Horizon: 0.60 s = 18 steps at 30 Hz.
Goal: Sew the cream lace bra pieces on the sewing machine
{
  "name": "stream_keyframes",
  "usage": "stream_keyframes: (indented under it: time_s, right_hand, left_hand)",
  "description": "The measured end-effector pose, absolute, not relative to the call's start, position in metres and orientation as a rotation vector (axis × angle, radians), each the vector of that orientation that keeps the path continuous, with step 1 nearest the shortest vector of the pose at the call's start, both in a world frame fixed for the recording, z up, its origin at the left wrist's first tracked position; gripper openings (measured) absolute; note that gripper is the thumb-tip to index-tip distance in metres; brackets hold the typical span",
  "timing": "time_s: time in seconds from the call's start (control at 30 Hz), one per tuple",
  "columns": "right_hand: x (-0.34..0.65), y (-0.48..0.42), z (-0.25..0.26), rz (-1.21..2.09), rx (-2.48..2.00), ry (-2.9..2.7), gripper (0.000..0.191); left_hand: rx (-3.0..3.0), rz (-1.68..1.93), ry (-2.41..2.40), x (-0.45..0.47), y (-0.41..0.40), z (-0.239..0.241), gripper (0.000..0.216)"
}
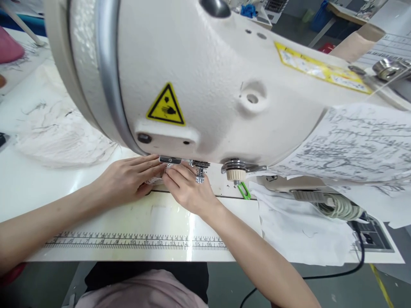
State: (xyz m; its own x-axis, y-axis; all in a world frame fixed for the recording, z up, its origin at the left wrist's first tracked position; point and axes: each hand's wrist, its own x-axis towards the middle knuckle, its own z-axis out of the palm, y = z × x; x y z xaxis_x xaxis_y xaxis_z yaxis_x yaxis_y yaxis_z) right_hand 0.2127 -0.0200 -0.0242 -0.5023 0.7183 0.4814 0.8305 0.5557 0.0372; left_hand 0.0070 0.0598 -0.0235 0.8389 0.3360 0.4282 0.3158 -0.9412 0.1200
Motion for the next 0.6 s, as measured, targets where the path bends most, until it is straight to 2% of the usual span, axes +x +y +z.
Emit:
stream_keyframes:
  time_s: [0.6]
  right_hand:
    - [0.2171, -0.0205, -0.0244, -0.442, -1.346, -2.368, 0.021]
  left_hand:
    - [3.115, 0.724, 0.620, 0.0123, 0.0538, -0.0185, 0.039]
